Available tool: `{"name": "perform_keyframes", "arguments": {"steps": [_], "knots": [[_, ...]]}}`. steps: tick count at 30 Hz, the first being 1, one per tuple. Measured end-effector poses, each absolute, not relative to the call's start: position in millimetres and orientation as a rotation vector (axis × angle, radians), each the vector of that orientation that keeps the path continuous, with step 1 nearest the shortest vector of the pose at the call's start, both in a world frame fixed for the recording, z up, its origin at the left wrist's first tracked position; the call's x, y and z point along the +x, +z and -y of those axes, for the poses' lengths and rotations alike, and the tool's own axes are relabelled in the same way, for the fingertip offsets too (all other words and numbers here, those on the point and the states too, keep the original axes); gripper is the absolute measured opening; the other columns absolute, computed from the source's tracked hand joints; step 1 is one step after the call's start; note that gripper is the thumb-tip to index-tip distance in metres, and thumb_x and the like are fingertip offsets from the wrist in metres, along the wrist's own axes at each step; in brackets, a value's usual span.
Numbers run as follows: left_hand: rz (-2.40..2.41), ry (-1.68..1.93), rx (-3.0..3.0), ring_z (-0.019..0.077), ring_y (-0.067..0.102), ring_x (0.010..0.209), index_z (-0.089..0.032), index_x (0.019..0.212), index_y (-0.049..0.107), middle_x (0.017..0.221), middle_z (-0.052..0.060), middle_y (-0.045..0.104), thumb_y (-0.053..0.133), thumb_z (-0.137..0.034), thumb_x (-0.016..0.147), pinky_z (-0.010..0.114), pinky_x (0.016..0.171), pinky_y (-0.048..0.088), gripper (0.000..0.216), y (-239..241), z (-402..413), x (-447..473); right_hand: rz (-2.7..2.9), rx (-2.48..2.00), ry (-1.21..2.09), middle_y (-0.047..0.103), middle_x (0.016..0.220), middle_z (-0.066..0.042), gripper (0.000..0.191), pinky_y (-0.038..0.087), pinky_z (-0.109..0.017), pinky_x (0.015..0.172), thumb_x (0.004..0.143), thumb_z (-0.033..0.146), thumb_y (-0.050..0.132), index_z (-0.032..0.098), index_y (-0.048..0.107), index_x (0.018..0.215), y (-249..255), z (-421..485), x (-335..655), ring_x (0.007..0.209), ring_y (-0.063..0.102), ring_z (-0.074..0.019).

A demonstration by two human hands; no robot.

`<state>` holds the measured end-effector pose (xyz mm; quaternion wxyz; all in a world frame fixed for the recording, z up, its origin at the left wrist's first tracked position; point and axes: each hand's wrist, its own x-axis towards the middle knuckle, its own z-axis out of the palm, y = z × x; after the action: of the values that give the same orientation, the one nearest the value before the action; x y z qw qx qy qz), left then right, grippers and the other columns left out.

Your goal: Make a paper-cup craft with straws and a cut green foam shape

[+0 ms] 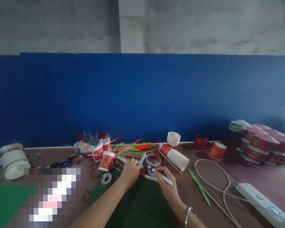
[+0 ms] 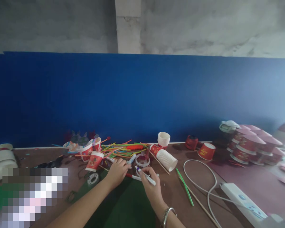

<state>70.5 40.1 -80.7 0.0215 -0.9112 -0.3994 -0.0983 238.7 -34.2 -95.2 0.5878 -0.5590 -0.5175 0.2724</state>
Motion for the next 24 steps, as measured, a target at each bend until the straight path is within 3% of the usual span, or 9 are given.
{"name": "perform_keyframes", "arguments": {"steps": [4, 8, 11, 14, 17, 24], "knots": [[1.233, -0.293, -2.925, 0.0267, 0.051, 0.1, -0.016, 0.096, 0.062, 0.096, 0.012, 0.061, 0.044, -0.009, 0.084, 0.041, 0.087, 0.036, 0.023, -87, -55, 81, 1.192, -1.29, 0.644, 0.062, 0.069, -0.003, 0.027, 0.043, -0.025, 0.061, 0.082, 0.042, 0.053, 0.017, 0.06, 0.075, -95, 34, 241, 0.064, 0.054, -0.0172], [1.35, -0.572, -3.037, 0.0286, 0.05, 0.105, -0.015, 0.096, 0.062, 0.102, 0.014, 0.06, 0.047, -0.008, 0.079, 0.044, 0.093, 0.032, 0.023, -90, -58, 77, 1.288, -1.275, 0.575, 0.063, 0.073, -0.003, 0.024, 0.043, -0.025, 0.062, 0.086, 0.037, 0.048, 0.018, 0.061, 0.08, -98, 35, 242, 0.067, 0.056, -0.0171], [1.564, -1.006, -3.061, 0.0262, 0.051, 0.107, -0.018, 0.111, 0.055, 0.108, 0.012, 0.059, 0.043, -0.012, 0.083, 0.042, 0.094, 0.033, 0.031, -90, -57, 73, 1.4, -1.248, 0.46, 0.062, 0.076, -0.003, 0.018, 0.044, -0.026, 0.065, 0.088, 0.03, 0.047, 0.018, 0.059, 0.085, -99, 41, 241, 0.07, 0.057, -0.0172], [1.889, -1.528, -2.998, 0.0204, 0.061, 0.086, -0.016, 0.123, 0.043, 0.091, 0.008, 0.062, 0.035, -0.022, 0.089, 0.034, 0.077, 0.044, 0.035, -92, -52, 74, 1.561, -1.119, 0.307, 0.062, 0.085, -0.005, 0.012, 0.045, -0.028, 0.074, 0.088, 0.021, 0.047, 0.02, 0.058, 0.093, -96, 46, 239, 0.081, 0.058, -0.019], [2.177, -2.044, -2.864, 0.0161, 0.062, 0.064, -0.014, 0.115, 0.046, 0.073, 0.003, 0.06, 0.039, -0.036, 0.09, 0.026, 0.059, 0.045, 0.034, -94, -43, 78, 1.74, -0.991, 0.226, 0.062, 0.088, -0.005, 0.017, 0.044, -0.031, 0.08, 0.085, 0.013, 0.048, 0.021, 0.055, 0.098, -92, 49, 236, 0.084, 0.057, -0.0192], [2.412, -2.948, -2.433, 0.0123, 0.059, 0.057, -0.016, 0.091, 0.055, 0.063, -0.001, 0.059, 0.071, -0.049, 0.066, 0.021, 0.053, 0.041, 0.045, -86, -24, 86, 1.845, -0.95, 0.173, 0.062, 0.09, -0.004, 0.024, 0.044, -0.033, 0.08, 0.083, 0.008, 0.049, 0.022, 0.053, 0.103, -90, 48, 234, 0.084, 0.057, -0.0185]]}}
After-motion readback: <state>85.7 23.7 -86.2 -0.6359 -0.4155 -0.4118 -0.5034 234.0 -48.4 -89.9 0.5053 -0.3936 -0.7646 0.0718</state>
